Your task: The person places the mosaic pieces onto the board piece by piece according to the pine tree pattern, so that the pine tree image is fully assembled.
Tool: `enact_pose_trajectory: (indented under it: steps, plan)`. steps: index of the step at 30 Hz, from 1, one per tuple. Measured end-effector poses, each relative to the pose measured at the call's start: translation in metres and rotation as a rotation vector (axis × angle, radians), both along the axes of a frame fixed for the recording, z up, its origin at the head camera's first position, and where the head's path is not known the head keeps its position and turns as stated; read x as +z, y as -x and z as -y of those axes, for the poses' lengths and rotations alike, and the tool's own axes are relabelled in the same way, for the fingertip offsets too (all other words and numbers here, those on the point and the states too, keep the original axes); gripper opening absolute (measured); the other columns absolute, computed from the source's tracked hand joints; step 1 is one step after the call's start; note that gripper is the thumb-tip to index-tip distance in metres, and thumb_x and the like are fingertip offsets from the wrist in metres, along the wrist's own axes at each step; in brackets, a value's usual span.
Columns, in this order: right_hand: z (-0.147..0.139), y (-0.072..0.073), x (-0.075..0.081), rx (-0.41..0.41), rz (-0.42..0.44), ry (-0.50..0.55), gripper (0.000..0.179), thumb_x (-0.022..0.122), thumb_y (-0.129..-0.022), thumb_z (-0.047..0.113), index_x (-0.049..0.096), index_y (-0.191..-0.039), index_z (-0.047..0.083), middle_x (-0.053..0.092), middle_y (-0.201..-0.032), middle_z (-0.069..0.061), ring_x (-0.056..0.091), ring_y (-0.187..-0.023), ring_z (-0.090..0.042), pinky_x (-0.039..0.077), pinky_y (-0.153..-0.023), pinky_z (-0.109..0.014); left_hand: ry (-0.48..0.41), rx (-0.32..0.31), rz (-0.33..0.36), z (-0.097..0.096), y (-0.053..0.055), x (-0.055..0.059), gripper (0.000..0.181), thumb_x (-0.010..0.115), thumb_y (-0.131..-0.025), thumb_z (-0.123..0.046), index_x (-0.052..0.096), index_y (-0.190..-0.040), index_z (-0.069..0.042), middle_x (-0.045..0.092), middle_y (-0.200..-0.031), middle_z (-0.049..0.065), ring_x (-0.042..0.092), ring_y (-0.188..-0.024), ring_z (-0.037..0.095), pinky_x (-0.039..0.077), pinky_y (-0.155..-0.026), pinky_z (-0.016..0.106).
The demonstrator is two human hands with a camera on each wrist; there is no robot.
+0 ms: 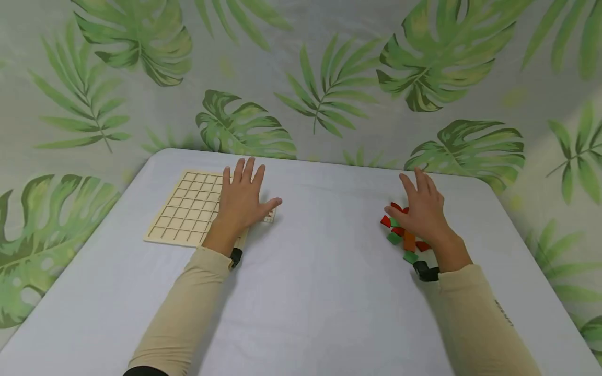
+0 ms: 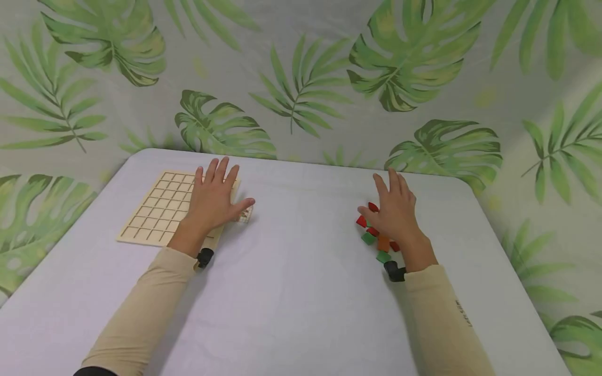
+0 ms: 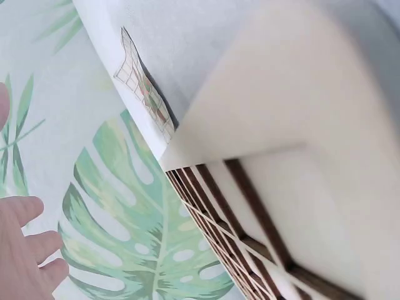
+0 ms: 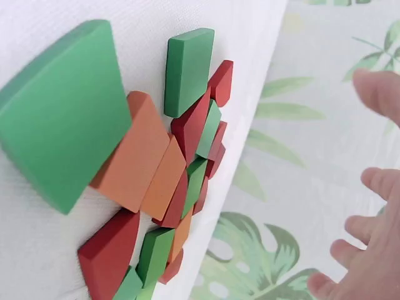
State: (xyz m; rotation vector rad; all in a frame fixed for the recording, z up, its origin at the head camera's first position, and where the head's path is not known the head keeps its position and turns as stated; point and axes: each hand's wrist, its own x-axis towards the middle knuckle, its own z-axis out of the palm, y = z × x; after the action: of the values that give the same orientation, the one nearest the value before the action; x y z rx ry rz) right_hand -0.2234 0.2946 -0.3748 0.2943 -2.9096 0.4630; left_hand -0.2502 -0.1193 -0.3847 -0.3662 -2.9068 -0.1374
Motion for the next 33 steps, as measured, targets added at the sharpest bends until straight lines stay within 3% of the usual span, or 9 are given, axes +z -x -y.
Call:
enact_pose_trajectory:
  steps: [6,10,16,20,26,33]
  plan:
    - [0.000,-0.004,0.002,0.069,0.086,0.063,0.062,0.062,-0.095,0.029,0.042,-0.146,0.000,0.033,-0.155,-0.029,0.022,-0.144,-0.051,0.021,-0.109,-0.076,-0.053,-0.007,0.035,0.019,-0.003,-0.003,0.085,0.055,-0.094,-0.057,0.025,-0.157,-0.008,0.015,-0.167,0.018,0.008,-0.155,0.038,0.010,-0.122,0.063]
    - [0.000,-0.007,0.002,0.150,0.074,0.134,0.046,0.063,-0.095,0.019,0.055,-0.134,-0.003,0.050,-0.143,-0.028,0.035,-0.138,-0.049,0.026,-0.114,-0.068,-0.106,-0.033,0.070,0.041,-0.009,-0.001,0.075,0.059,-0.096,-0.044,0.031,-0.154,-0.006,0.020,-0.165,0.019,0.014,-0.154,0.040,0.015,-0.122,0.062]
    - [0.007,-0.007,0.004,0.203,0.077,0.137,0.039,0.063,-0.096,0.015,0.060,-0.130,-0.003,0.057,-0.138,-0.027,0.043,-0.132,-0.046,0.031,-0.112,-0.064,-0.114,-0.108,-0.060,0.083,-0.019,0.003,0.057,0.067,-0.092,-0.027,0.052,-0.140,0.000,0.045,-0.151,0.024,0.041,-0.140,0.043,0.036,-0.113,0.060]
    - [0.013,-0.006,0.004,0.216,0.105,0.136,0.038,0.064,-0.095,0.013,0.060,-0.129,-0.004,0.058,-0.137,-0.026,0.044,-0.132,-0.046,0.033,-0.112,-0.064,-0.121,-0.103,-0.087,0.113,-0.026,0.006,0.053,0.070,-0.089,-0.021,0.056,-0.135,0.002,0.050,-0.145,0.025,0.046,-0.135,0.044,0.040,-0.106,0.062]
    - [0.025,0.001,-0.004,0.293,0.098,0.137,0.036,0.064,-0.095,0.011,0.062,-0.126,-0.006,0.062,-0.131,-0.026,0.049,-0.129,-0.046,0.038,-0.110,-0.061,-0.135,-0.087,0.025,0.152,-0.029,0.002,0.055,0.069,-0.089,-0.022,0.055,-0.137,0.001,0.049,-0.146,0.024,0.044,-0.134,0.047,0.040,-0.104,0.065]
    - [0.057,0.010,-0.007,0.309,0.159,0.120,0.038,0.064,-0.095,0.014,0.061,-0.130,-0.002,0.061,-0.135,-0.021,0.049,-0.132,-0.041,0.036,-0.114,-0.058,-0.152,-0.053,0.210,0.187,-0.019,0.004,0.063,0.068,-0.090,-0.028,0.048,-0.143,0.000,0.041,-0.152,0.026,0.036,-0.138,0.050,0.032,-0.109,0.069]
